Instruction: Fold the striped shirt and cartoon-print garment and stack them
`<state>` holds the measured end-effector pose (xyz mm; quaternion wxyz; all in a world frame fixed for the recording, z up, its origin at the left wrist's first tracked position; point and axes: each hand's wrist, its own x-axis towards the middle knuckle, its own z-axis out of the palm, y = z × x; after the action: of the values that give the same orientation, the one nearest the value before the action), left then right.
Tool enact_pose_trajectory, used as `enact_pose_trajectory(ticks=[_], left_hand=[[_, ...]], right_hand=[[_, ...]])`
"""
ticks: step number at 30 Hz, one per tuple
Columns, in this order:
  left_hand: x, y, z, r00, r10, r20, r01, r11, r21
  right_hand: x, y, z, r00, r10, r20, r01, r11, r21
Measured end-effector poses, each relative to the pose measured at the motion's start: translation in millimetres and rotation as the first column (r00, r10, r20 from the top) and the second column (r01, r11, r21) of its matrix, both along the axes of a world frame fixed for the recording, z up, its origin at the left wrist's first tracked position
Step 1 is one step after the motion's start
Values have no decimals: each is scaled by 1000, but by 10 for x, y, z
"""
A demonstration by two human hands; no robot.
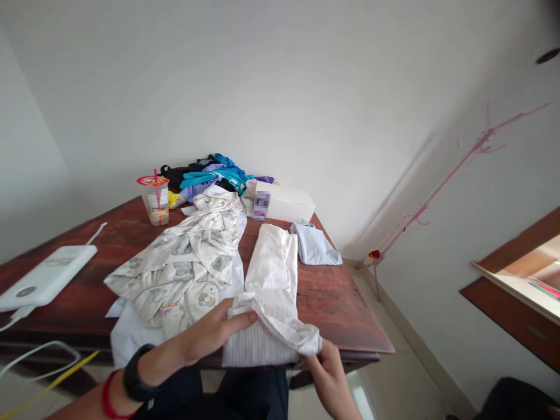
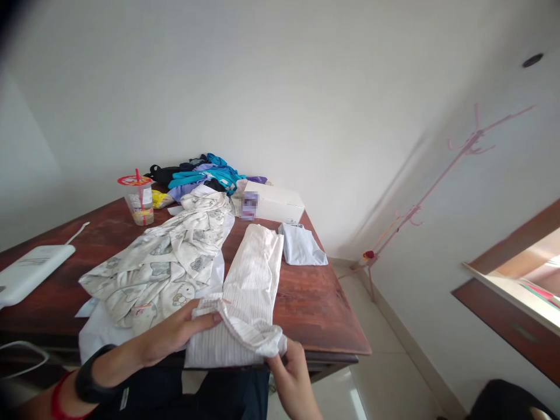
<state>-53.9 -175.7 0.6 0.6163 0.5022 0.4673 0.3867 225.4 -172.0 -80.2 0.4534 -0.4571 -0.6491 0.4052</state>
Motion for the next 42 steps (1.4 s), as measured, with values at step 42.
enact_pose_trajectory(ticks=[42], left_hand=[[-415, 751, -409, 450, 88, -889, 662, 635, 398]], right_hand=[[-65, 1047, -33, 841, -91, 533, -139, 916, 376]])
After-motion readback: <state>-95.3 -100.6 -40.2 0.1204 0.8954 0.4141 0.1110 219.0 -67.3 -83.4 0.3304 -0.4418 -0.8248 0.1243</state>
